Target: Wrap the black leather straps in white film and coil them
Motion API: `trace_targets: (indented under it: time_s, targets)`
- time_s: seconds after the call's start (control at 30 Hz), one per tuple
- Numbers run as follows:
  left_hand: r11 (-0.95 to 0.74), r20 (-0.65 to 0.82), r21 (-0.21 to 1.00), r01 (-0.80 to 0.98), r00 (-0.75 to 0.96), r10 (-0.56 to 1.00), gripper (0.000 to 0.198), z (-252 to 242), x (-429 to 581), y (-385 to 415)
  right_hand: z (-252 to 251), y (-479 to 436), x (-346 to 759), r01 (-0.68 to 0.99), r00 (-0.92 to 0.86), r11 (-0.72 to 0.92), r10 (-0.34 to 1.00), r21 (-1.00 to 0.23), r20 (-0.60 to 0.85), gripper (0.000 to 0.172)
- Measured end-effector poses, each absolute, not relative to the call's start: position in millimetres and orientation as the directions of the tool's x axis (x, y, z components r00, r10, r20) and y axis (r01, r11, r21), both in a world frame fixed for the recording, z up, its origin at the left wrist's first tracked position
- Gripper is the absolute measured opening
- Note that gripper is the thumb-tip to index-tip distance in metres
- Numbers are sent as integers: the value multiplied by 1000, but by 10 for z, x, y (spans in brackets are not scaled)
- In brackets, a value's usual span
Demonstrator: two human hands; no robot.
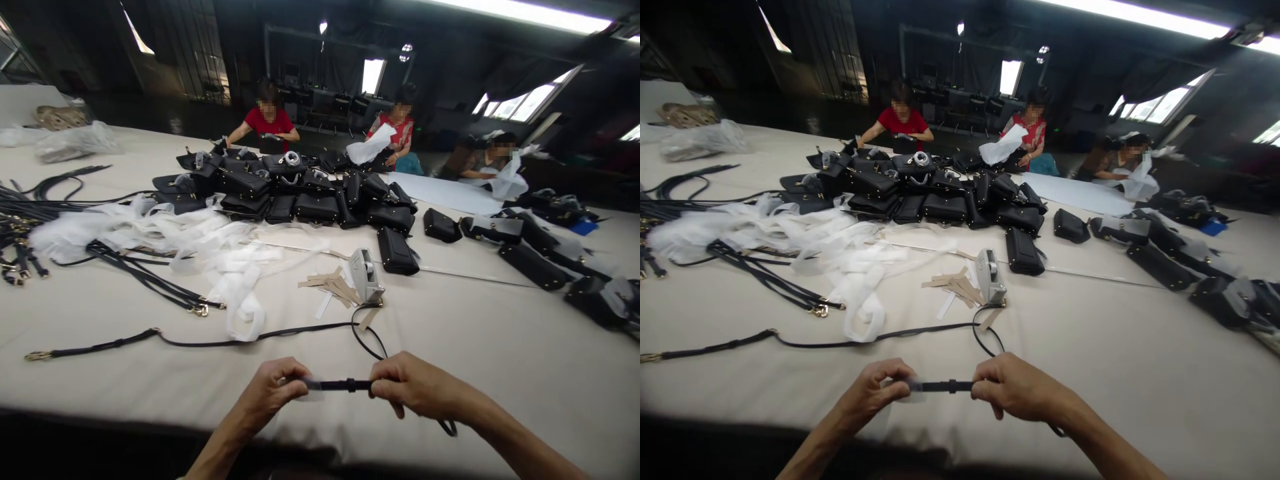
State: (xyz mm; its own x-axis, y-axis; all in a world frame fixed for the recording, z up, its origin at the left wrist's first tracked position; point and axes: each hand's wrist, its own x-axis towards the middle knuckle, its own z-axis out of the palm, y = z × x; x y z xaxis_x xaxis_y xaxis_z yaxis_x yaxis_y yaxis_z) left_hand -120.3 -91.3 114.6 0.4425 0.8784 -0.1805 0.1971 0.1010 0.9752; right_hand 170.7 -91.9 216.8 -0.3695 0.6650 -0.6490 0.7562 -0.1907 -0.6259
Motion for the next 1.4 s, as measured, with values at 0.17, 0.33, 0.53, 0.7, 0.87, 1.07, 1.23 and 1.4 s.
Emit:
trace_targets:
  time_s: [0.17, 0.33, 0.53, 0.7, 0.87, 1.07, 1.23, 1.4]
  targets:
    - [216, -250, 968, 126, 530, 810, 14, 1199, -1023, -936, 2437, -962, 1561, 909, -385, 240, 796, -341, -468, 29]
    - [394, -331, 919, 28, 598, 730, 20, 1161, -870, -1003, 2429, -993, 1330, 903, -430, 359, 769, -238, -473, 32]
    - [352, -334, 933, 73, 541, 772, 23, 1050, -801, -1087, 2183, -966, 1266, 889, -419, 236, 765, -393, -489, 23]
    - [135, -251, 954, 269, 463, 850, 24, 985, -864, -1117, 2009, -889, 1378, 723, -399, -281, 576, -631, -713, 17]
    - [83, -197, 955, 285, 400, 895, 13, 889, -856, -1192, 1969, -869, 1390, 574, -428, -473, 522, -668, -738, 18]
    - [339, -380, 924, 180, 307, 873, 15, 772, -794, -1181, 2070, -1109, 1334, 816, -508, 305, 784, -491, -357, 21]
    - [464, -453, 882, 82, 420, 786, 15, 747, -762, -1202, 2104, -1305, 1220, 724, -678, 682, 676, -103, -288, 13]
    - [500, -480, 861, 91, 471, 741, 18, 818, -706, -1261, 2044, -1329, 1115, 725, -669, 682, 665, -97, -332, 17]
